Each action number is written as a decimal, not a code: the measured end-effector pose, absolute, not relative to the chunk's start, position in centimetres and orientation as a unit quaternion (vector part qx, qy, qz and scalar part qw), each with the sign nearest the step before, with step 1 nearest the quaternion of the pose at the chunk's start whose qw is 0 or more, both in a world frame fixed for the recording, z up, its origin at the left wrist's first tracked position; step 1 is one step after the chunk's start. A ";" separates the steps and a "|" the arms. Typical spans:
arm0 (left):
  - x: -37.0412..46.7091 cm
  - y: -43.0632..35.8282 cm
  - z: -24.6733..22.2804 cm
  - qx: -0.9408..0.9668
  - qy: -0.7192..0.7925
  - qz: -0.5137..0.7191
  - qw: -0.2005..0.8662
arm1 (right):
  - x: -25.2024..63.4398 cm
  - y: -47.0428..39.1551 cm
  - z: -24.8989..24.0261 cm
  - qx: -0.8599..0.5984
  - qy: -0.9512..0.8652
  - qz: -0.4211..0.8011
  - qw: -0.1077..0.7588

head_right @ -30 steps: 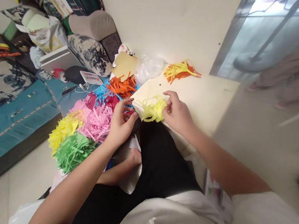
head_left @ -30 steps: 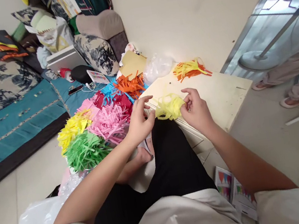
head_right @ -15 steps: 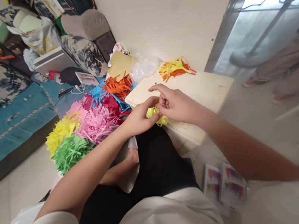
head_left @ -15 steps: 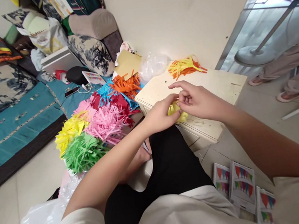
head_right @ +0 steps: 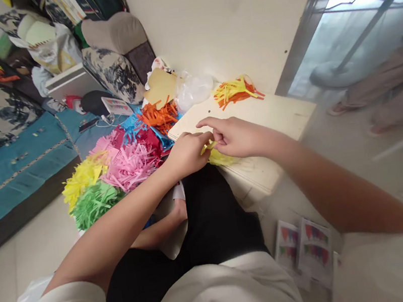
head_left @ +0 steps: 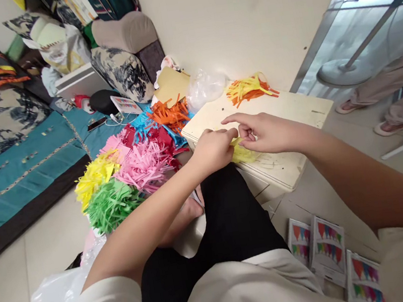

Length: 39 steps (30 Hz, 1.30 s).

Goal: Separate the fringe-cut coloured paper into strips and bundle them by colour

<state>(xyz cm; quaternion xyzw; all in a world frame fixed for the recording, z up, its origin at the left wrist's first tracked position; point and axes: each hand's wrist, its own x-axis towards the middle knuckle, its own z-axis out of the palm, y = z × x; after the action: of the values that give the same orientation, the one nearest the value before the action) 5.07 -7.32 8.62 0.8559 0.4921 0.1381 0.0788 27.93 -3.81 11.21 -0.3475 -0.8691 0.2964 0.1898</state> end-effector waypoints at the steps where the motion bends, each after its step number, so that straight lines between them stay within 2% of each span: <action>1: 5.1 -7.2 8.7 0.854 0.495 0.140 0.076 | 28.2 -3.5 11.0 -0.347 -0.870 0.295 0.189; 5: 4.7 -6.5 8.9 0.833 0.497 0.227 0.085 | 28.8 -2.2 9.4 -0.384 -0.858 0.256 0.225; 10: 4.0 -5.1 8.7 0.786 0.468 0.328 0.236 | 27.6 -0.5 7.0 -0.439 -0.802 0.249 0.321; 13: 3.3 -4.5 8.4 0.761 0.473 0.353 0.269 | 27.4 0.2 6.6 -0.445 -0.783 0.275 0.336; 16: 2.4 -4.3 8.0 0.775 0.494 0.336 0.205 | 28.3 0.6 7.2 -0.448 -0.785 0.288 0.316; 19: 1.8 -3.9 7.4 0.792 0.503 0.314 0.147 | 29.5 1.0 7.8 -0.446 -0.793 0.332 0.248; 23: 1.5 -2.9 6.0 0.772 0.509 0.342 0.170 | 30.4 1.9 7.2 -0.442 -0.768 0.414 0.208; 26: 1.7 -2.0 4.7 0.706 0.527 0.377 0.285 | 30.4 2.1 6.1 -0.442 -0.691 0.515 0.249; 31: 2.7 -1.6 2.5 0.541 0.467 0.357 0.602 | 29.9 1.4 4.9 -0.449 -0.527 0.662 0.287; 35: 3.5 -2.0 1.7 0.524 0.424 0.345 0.653 | 30.7 1.2 4.6 -0.439 -0.475 0.700 0.304; 39: 4.1 -2.1 2.0 0.440 0.381 0.394 0.711 | 32.4 1.3 4.5 -0.425 -0.515 0.694 0.269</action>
<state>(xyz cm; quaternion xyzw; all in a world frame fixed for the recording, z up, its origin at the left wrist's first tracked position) 4.11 -2.08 1.95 0.4402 0.3810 0.3942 0.7111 32.40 1.33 4.48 -0.4246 -0.5152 0.6942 0.2691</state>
